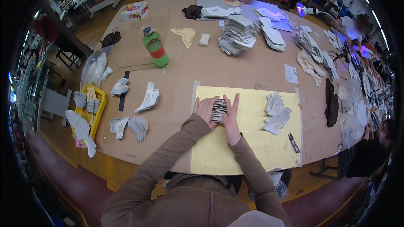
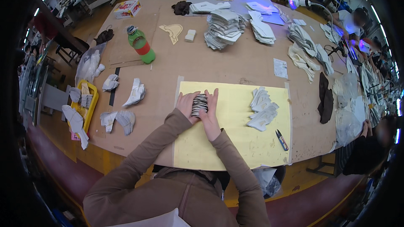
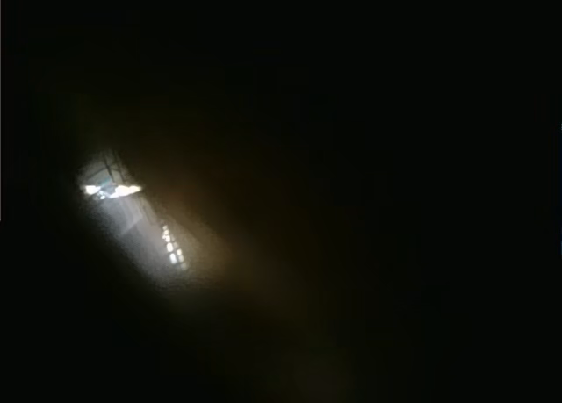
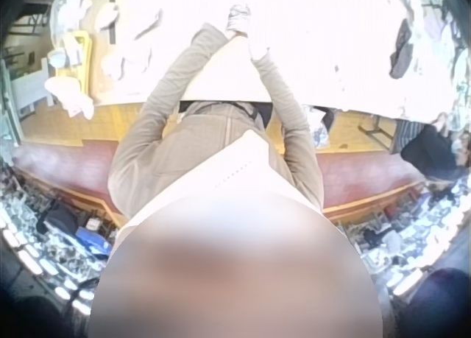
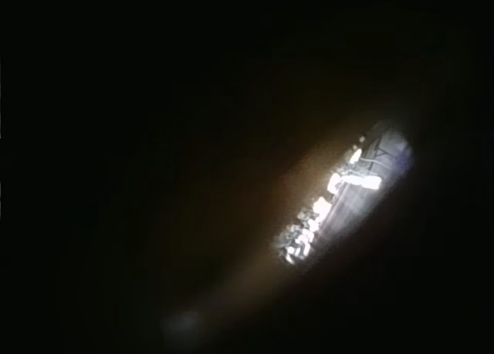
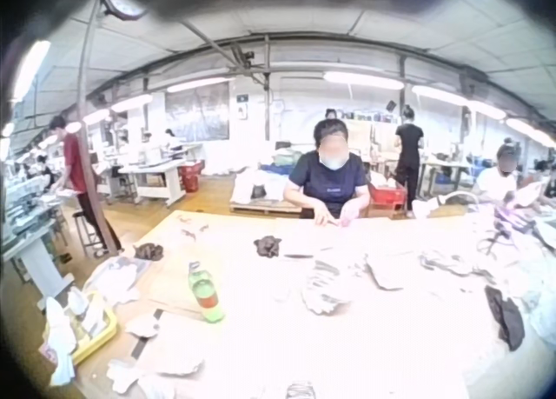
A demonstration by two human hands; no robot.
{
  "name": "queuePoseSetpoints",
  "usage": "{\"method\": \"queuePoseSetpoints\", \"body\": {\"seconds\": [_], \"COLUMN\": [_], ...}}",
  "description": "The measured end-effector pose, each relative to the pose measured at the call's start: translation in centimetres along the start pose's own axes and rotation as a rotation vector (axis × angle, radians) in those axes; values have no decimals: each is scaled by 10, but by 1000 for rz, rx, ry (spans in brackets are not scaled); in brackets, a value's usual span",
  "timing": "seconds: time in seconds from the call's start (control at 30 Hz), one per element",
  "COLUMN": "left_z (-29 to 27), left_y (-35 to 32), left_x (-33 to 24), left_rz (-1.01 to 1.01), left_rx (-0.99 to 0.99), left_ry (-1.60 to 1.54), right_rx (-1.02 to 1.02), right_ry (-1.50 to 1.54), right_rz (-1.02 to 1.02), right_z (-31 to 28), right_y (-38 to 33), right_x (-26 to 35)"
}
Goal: The person repeatedly folds small white fabric pieces by hand on a work table, aligns them into neat stacks, and secures a stack with a rubber band. The person also places folded pieces into a yellow bin.
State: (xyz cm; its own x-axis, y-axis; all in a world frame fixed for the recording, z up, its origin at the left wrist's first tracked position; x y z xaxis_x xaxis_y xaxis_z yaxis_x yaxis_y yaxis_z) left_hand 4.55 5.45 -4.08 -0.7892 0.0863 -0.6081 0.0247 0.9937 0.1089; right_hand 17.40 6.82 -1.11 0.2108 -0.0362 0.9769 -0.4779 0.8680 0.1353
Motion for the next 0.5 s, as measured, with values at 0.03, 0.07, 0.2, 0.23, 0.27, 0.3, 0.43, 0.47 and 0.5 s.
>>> {"method": "queuePoseSetpoints", "body": {"seconds": [0.03,0.07,0.2,0.23,0.27,0.3,0.43,0.47,0.5], "left_z": [0,2,-1,-2,-1,0,4,7,8], "left_y": [1,1,0,-2,-1,-1,2,-3,-3], "left_x": [3,1,-3,-5,-3,-1,9,9,9], "left_rz": [-32,-14,19,36,-2,-35,-35,-15,6], "left_rx": [26,32,-93,-138,-94,-58,-41,-44,-51], "left_ry": [-15,-10,86,119,44,-29,-60,-47,-32], "right_rx": [-60,-110,-6,-41,-75,-28,46,31,-14], "right_ry": [48,86,199,228,256,203,136,157,207], "right_rz": [43,56,86,78,71,54,40,64,77], "right_z": [-2,-4,-1,-1,-2,0,3,3,1], "right_y": [0,1,2,2,2,1,-1,-6,-6], "right_x": [-1,-2,-5,-5,-5,-3,2,4,4]}}
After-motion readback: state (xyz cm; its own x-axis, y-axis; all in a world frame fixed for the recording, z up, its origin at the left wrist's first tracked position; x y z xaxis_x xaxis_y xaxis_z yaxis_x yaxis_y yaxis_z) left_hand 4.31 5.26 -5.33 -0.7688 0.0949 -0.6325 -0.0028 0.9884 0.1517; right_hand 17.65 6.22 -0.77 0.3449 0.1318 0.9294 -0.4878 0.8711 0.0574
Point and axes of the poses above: each hand's wrist, its own y-axis towards the middle knuckle, its own z-axis out of the palm, x = y × z, the point moved 3 cm from there along y, towards the middle knuckle, and after that the axes turned 3 degrees about y, right-handed, at the moved point
